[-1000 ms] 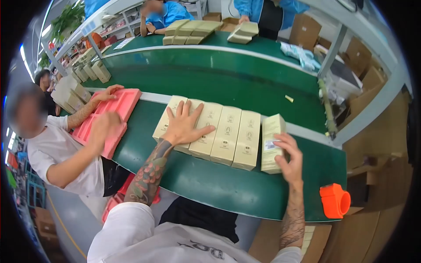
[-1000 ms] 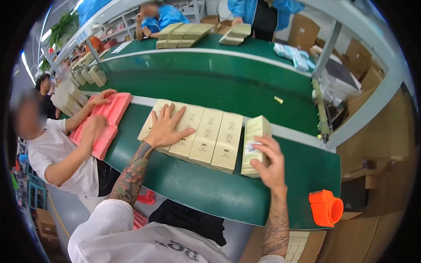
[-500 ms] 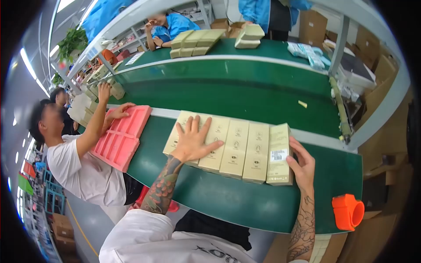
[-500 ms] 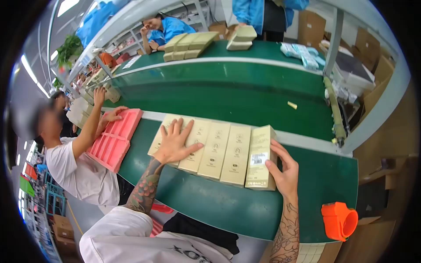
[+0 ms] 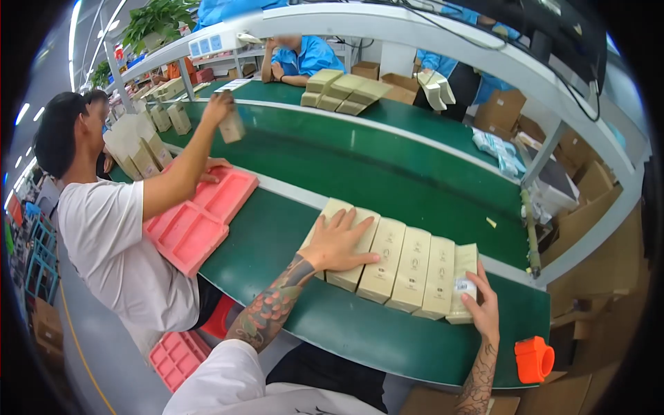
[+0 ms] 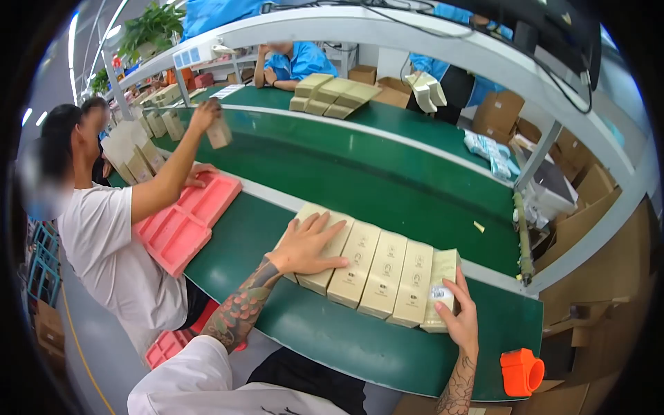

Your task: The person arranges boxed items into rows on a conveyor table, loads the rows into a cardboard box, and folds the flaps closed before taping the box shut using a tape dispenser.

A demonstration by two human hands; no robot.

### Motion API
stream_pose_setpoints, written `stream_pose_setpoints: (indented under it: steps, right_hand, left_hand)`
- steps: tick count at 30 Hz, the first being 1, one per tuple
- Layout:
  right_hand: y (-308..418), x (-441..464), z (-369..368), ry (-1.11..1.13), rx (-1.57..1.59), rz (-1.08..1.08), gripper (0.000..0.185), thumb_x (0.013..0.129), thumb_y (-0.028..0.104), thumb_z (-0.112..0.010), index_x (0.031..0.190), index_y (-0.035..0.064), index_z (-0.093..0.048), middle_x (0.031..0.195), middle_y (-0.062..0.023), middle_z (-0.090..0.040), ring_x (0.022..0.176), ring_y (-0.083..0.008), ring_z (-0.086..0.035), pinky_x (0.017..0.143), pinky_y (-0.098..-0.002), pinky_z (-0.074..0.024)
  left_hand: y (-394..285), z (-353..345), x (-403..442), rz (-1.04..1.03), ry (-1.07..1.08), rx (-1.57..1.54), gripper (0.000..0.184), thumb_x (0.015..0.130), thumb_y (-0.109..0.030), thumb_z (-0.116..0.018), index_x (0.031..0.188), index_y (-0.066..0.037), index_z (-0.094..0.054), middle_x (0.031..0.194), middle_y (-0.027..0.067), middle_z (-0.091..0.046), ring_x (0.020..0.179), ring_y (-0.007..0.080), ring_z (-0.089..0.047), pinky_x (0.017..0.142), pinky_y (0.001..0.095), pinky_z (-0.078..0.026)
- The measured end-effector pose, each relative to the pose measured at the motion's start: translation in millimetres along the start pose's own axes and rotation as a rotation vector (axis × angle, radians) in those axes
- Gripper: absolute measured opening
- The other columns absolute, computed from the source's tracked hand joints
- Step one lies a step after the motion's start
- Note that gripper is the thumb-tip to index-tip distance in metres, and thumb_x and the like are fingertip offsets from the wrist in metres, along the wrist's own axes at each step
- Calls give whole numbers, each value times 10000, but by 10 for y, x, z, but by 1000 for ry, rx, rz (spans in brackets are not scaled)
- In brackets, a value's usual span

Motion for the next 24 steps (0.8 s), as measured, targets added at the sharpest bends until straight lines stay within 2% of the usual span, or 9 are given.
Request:
stream_pose_setpoints:
  steps: [4, 5, 8, 9, 13, 16, 19, 22, 24]
  right_hand:
    - [293, 55, -231, 37, -460, -63, 515, 774, 157, -746, 1239, 3, -587, 1478, -242, -364, 1423, -390, -245, 1138, -434, -243]
    - [316, 83, -325, 64, -567, -43, 538, 755, 225, -765, 1226, 26, -598, 1444, -238, -415, 1397, -431, -276, 1118, -474, -263]
    - [453, 125, -537, 105, -821, -21, 560, 755, 301, -761, 1219, 33, -601, 1438, -238, -423, 1370, -454, -306, 1079, -503, -292]
    - [403, 127, -528, 101, -835, -13, 597, 752, 369, -753, 1226, 42, -597, 1429, -229, -434, 1349, -462, -326, 1047, -513, -311]
    - [343, 86, -574, 62, -944, 41, 631, 735, 394, -761, 1232, 46, -584, 1410, -225, -446, 1334, -449, -351, 1037, -515, -320]
    - [363, 105, -602, 18, -936, 57, 631, 733, 404, -761, 1224, 47, -589, 1384, -219, -462, 1320, -440, -365, 1039, -515, -314]
    - [350, 124, -614, 21, -982, 64, 651, 727, 429, -759, 1225, 48, -585, 1367, -195, -466, 1319, -425, -359, 1049, -527, -295]
    - [318, 138, -621, 41, -993, 52, 676, 727, 444, -753, 1243, 48, -568, 1388, -188, -451, 1334, -420, -342, 1066, -552, -264]
    - [323, 110, -631, 64, -983, 15, 698, 733, 453, -745, 1269, 50, -550, 1418, -189, -426, 1353, -420, -319, 1082, -573, -230]
  left_hand:
    - [303, 123, -194, -25, -84, 111, 826, 797, -655, -588, 1430, -157, -407, 1455, 253, -340, 1389, 410, -250, 1069, 650, -179]
    - [333, 185, -275, -8, -103, 93, 778, 809, -620, -604, 1404, -146, -442, 1447, 247, -352, 1390, 392, -256, 1079, 627, -193]
    - [518, 240, -411, -26, -160, -78, 707, 826, -552, -627, 1373, -130, -477, 1436, 250, -363, 1381, 398, -268, 1082, 621, -199]
    - [562, 332, -456, -60, -249, -99, 619, 838, -472, -649, 1323, -107, -525, 1409, 256, -393, 1349, 414, -311, 1087, 575, -233]
    - [913, 626, -508, -66, -576, -88, 517, 830, -348, -690, 1258, -83, -570, 1365, 246, -444, 1291, 418, -379, 1064, 485, -309]
    - [1069, 810, -582, -59, -813, -142, 473, 801, -267, -718, 1220, -86, -593, 1310, 219, -469, 1271, 406, -398, 1040, 485, -339]
    - [1172, 928, -573, -27, -934, -90, 458, 785, -245, -714, 1195, -74, -604, 1292, 210, -472, 1265, 393, -403, 1044, 484, -323]
    - [1378, 873, -537, 60, -787, 80, 457, 771, -240, -710, 1175, -54, -607, 1277, 215, -477, 1273, 385, -392, 1049, 513, -289]
    - [1418, 837, -652, 60, -672, 172, 487, 777, -274, -701, 1192, -40, -600, 1316, 237, -457, 1320, 393, -343, 1093, 550, -218]
Point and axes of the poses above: each hand's wrist, its own x-axis towards the middle knuckle, its own z-axis out of the back of the hand, y = z × x, the point moved 5 cm from there along x, towards the middle knuckle
